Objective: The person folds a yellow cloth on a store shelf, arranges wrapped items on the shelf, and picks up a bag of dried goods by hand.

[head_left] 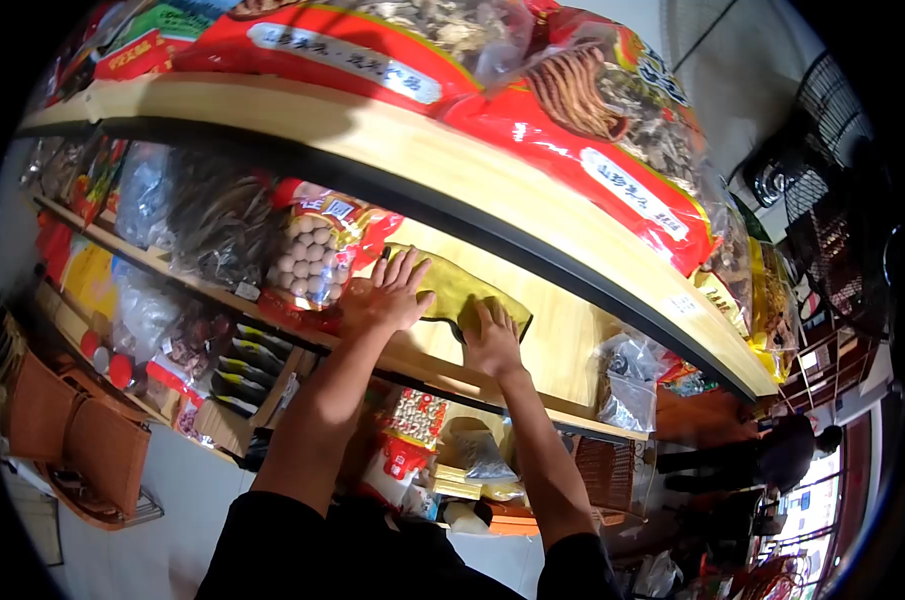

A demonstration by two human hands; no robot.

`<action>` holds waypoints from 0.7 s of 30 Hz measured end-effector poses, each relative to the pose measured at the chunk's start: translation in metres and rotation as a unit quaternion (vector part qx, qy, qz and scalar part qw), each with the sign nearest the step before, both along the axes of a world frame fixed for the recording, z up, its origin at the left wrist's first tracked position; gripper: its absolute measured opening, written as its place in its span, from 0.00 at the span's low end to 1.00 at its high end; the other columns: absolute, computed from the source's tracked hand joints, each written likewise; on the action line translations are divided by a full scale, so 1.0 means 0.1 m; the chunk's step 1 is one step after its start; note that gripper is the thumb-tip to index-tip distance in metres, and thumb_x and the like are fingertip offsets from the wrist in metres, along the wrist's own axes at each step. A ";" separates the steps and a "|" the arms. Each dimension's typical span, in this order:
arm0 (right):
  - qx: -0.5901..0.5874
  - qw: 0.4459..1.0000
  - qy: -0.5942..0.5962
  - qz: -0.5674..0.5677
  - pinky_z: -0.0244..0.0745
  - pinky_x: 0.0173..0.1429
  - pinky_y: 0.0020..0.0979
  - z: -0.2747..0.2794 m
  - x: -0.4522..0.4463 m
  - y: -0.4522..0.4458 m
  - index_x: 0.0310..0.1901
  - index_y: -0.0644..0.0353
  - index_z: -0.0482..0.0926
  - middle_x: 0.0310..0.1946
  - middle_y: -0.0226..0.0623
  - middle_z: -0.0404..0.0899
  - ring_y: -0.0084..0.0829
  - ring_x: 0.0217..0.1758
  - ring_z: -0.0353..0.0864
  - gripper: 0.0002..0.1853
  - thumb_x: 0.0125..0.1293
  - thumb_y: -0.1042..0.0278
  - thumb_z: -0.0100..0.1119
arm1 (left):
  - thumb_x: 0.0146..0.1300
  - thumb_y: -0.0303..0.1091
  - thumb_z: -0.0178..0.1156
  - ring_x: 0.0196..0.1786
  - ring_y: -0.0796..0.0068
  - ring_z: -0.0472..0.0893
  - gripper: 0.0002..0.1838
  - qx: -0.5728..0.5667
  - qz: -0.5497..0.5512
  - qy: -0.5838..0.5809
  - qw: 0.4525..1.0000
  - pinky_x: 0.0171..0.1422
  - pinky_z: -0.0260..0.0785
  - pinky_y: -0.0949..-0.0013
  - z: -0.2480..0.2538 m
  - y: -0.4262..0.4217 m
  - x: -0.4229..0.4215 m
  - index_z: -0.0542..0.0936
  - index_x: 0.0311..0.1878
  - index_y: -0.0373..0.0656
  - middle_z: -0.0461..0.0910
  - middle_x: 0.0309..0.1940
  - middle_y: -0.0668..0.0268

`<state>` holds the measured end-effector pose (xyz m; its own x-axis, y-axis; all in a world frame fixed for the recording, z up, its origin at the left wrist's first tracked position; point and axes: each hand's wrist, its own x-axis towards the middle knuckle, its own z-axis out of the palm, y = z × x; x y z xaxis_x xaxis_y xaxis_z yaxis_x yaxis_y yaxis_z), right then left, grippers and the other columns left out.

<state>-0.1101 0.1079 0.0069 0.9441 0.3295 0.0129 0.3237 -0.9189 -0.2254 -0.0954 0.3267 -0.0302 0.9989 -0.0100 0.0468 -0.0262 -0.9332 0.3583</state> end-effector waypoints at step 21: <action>0.522 0.674 -0.364 0.375 0.77 0.48 0.31 1.63 -2.25 0.13 0.45 0.62 0.83 0.35 0.41 0.83 0.31 0.40 0.83 0.12 0.62 0.78 0.53 | 0.72 0.60 0.37 0.82 0.60 0.27 0.41 0.002 -0.002 0.084 0.996 0.81 0.17 0.49 0.06 0.15 -0.41 0.41 0.80 0.50 0.26 0.81 0.59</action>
<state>-0.3348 0.1214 0.1697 0.1347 0.1627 0.9774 0.9832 0.1007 -0.1522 -0.1359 0.3416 -0.0243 0.9925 -0.0146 -0.1210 0.0296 -0.9344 0.3549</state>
